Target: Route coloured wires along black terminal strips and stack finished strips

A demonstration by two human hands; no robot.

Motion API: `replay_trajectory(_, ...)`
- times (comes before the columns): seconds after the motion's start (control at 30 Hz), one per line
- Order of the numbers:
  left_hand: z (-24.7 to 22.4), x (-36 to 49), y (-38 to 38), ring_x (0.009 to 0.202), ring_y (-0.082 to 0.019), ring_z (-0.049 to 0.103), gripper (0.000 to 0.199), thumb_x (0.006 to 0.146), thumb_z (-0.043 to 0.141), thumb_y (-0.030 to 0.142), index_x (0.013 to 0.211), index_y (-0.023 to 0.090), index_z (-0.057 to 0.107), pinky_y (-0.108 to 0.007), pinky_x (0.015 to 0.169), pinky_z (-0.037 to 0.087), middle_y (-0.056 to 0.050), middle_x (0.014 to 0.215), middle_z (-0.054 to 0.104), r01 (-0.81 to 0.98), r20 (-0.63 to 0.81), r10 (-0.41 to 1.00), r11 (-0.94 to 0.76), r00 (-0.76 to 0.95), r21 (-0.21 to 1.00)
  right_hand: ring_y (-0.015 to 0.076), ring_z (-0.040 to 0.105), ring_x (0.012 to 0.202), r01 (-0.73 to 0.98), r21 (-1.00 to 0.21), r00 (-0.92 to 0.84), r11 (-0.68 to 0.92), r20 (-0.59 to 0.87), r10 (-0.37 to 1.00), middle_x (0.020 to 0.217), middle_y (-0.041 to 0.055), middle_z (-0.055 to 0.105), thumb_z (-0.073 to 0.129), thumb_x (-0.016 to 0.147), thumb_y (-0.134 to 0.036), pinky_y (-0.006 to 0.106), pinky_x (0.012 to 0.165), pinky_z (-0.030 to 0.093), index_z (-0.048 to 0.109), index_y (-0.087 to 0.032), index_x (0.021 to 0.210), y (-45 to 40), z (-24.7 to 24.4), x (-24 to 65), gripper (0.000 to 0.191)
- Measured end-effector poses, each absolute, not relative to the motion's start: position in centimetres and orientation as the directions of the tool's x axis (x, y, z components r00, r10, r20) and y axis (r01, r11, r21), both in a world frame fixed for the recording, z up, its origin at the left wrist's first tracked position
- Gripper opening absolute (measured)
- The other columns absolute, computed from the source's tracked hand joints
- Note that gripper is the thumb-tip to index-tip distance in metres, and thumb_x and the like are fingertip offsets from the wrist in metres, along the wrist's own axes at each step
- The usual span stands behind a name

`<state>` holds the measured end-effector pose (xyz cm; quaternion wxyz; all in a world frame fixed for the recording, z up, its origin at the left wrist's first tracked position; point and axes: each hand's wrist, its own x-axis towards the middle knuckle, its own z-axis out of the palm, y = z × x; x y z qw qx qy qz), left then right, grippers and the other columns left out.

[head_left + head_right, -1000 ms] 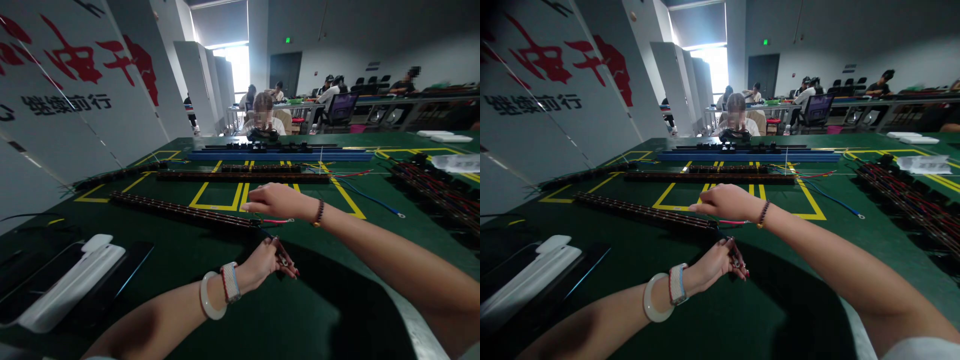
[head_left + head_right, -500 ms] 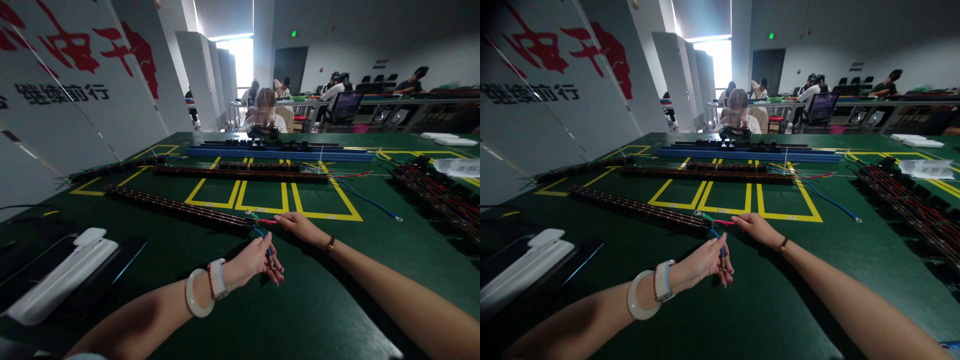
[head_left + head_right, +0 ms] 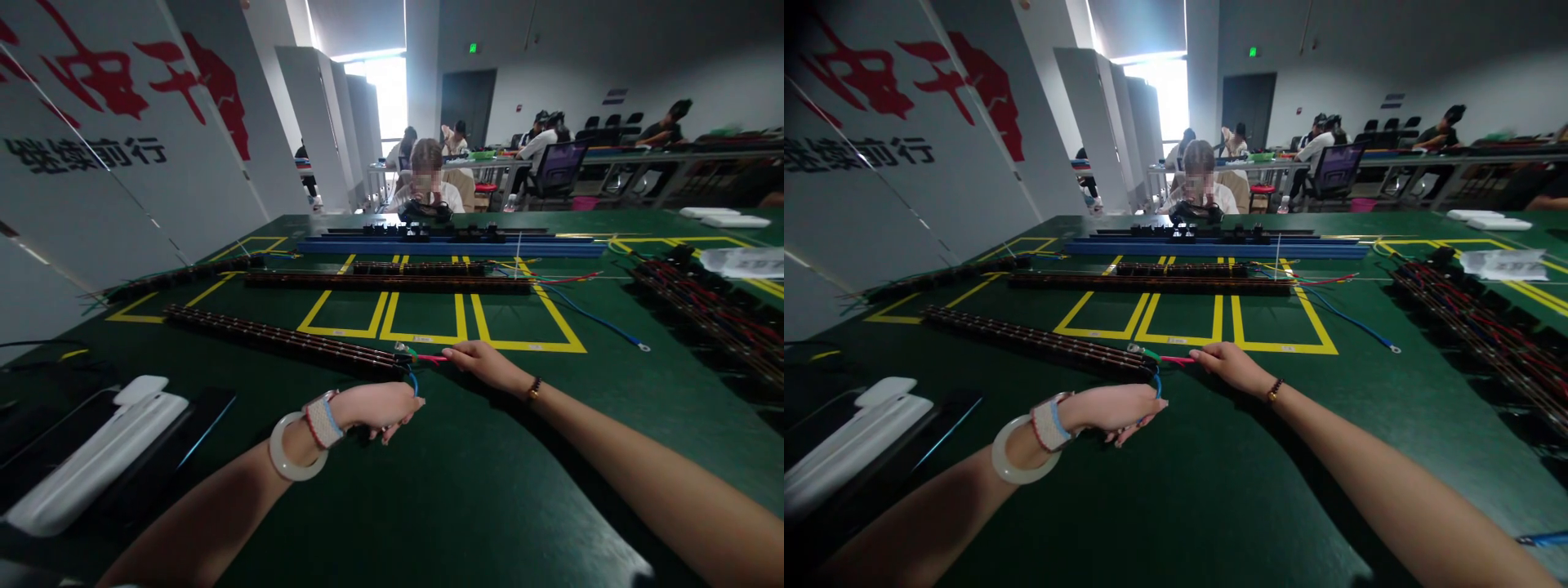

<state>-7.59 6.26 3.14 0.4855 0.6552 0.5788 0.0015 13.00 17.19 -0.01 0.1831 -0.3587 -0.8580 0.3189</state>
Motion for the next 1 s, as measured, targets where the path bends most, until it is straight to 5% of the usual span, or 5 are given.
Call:
replay_trajectory(0.13,3.3,-8.1,6.4,0.034,-0.012,0.040,0.042,0.087,0.033,0.051,0.065,0.016,0.044,-0.020,0.037,0.027,-0.004,0.043,0.047,0.772,-0.581,0.726,0.110,0.368,0.626,0.0081,0.034,0.053,0.485,-0.670,-0.694,0.562,0.096,0.713,0.059,-0.0026,0.040,0.037,0.087,-0.064,0.023,0.052,0.026,0.046,-0.014,0.066,17.3,-0.1,13.0,0.054)
replay_trajectory(0.3,2.6,-8.5,6.9,0.041,-0.011,0.048,0.044,0.084,0.040,0.055,0.075,0.013,0.052,-0.020,0.042,0.035,-0.008,0.060,0.060,0.554,-0.526,0.645,0.186,0.554,0.811,0.0079,0.035,0.053,0.481,-0.662,-0.689,0.575,0.121,0.715,0.057,-0.0028,0.039,0.036,0.087,-0.064,0.023,0.052,0.026,0.046,-0.014,0.065,17.5,-0.4,13.1,0.056)
replay_trajectory(0.47,2.6,-9.7,6.2,0.089,-0.022,0.064,0.052,0.084,0.043,0.054,0.106,0.009,0.056,-0.035,0.083,0.048,-0.017,0.105,0.062,0.239,-0.466,0.622,0.416,0.629,0.878,0.0073,0.032,0.050,0.462,-0.693,-0.693,0.554,0.108,0.713,0.056,-0.0035,0.037,0.035,0.086,-0.066,0.023,0.049,0.022,0.046,-0.014,0.067,17.3,-0.2,13.1,0.056)
replay_trajectory(0.7,1.9,-10.3,5.1,0.119,-0.030,0.048,0.084,0.081,0.026,0.071,0.131,0.005,0.040,-0.044,0.104,0.032,-0.023,0.132,0.044,-0.201,-0.328,0.698,0.561,0.637,0.803,0.0073,0.031,0.050,0.453,-0.708,-0.693,0.541,0.102,0.714,0.055,-0.0035,0.035,0.037,0.085,-0.067,0.023,0.048,0.021,0.047,-0.014,0.066,17.4,-0.2,13.1,0.057)
replay_trajectory(1.0,1.2,-6.8,6.3,0.123,-0.031,0.045,0.079,0.084,0.037,0.063,0.127,-0.003,0.039,-0.043,0.107,0.030,-0.029,0.134,0.038,-0.329,-0.330,0.661,0.668,0.674,0.667,0.0071,0.031,0.047,0.482,-0.716,-0.694,0.505,0.040,0.719,0.052,-0.0030,0.038,0.038,0.084,-0.067,0.024,0.047,0.021,0.049,-0.013,0.066,17.0,0.3,13.2,0.057)
